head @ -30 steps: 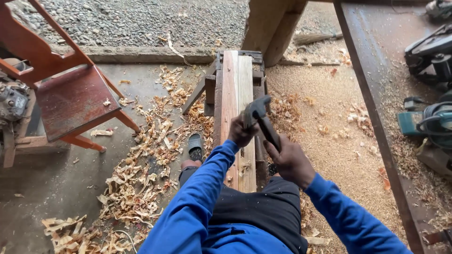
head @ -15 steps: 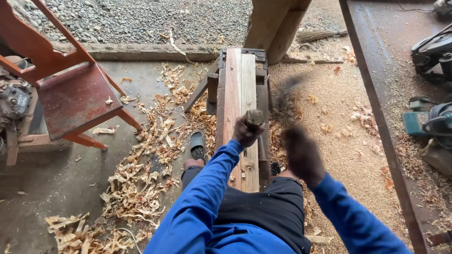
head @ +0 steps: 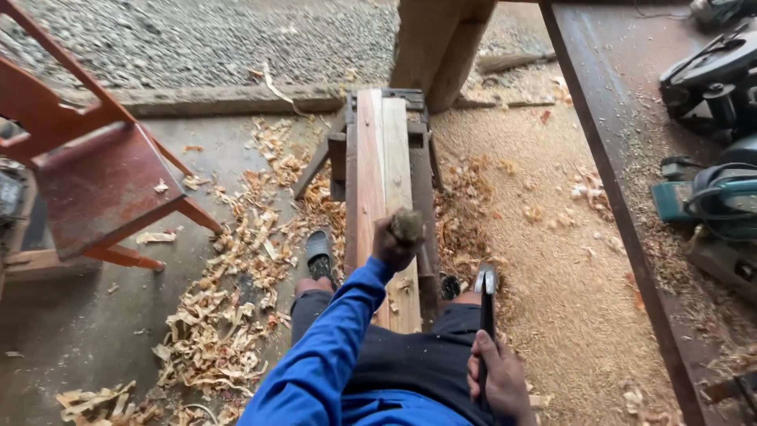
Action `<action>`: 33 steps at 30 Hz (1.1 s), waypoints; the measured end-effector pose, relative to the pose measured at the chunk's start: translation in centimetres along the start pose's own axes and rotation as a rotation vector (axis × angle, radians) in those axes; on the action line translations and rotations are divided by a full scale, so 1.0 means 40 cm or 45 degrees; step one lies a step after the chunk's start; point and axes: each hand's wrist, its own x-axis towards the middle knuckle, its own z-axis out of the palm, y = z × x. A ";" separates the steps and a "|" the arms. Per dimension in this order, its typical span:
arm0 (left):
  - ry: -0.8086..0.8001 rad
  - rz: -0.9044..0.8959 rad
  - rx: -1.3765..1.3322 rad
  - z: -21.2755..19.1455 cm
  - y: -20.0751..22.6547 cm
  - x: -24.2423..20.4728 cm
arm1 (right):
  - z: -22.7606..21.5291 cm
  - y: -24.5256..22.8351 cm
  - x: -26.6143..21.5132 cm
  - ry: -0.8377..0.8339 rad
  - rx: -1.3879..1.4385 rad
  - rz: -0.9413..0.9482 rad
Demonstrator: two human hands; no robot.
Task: Carving a rectangular hole in a wooden plank using a chisel and hammer.
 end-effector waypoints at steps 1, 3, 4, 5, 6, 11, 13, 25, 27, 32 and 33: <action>-0.018 -0.041 -0.153 0.002 0.007 -0.025 | -0.005 0.012 -0.012 0.014 0.037 0.083; 0.012 -0.084 -0.143 -0.011 0.080 0.059 | -0.014 0.023 0.000 0.022 0.064 0.152; 0.034 -0.137 -0.129 -0.022 0.118 0.079 | -0.017 0.044 -0.010 0.031 0.100 0.233; 0.032 -0.162 -0.126 -0.028 0.128 0.066 | -0.021 0.069 -0.035 0.034 0.100 0.257; 0.056 -0.192 -0.108 -0.032 0.133 0.101 | -0.023 0.071 -0.022 0.032 0.061 0.247; 0.017 -0.174 -0.155 -0.043 0.157 0.095 | 0.008 0.034 -0.015 0.023 0.011 0.238; -0.050 -0.192 -0.100 -0.038 0.146 0.079 | 0.017 0.031 -0.018 -0.030 0.096 0.243; -0.146 -0.177 -0.108 -0.026 0.158 0.063 | 0.055 -0.009 -0.021 -0.062 -0.022 0.236; -0.151 -0.187 -0.067 -0.023 0.159 0.063 | 0.062 -0.017 -0.025 -0.076 -0.016 0.224; -0.137 -0.168 -0.024 -0.025 0.137 0.067 | 0.071 -0.032 -0.009 -0.087 -0.009 0.207; -0.141 -0.161 -0.029 -0.028 0.132 0.066 | 0.066 -0.032 0.002 -0.111 -0.023 0.163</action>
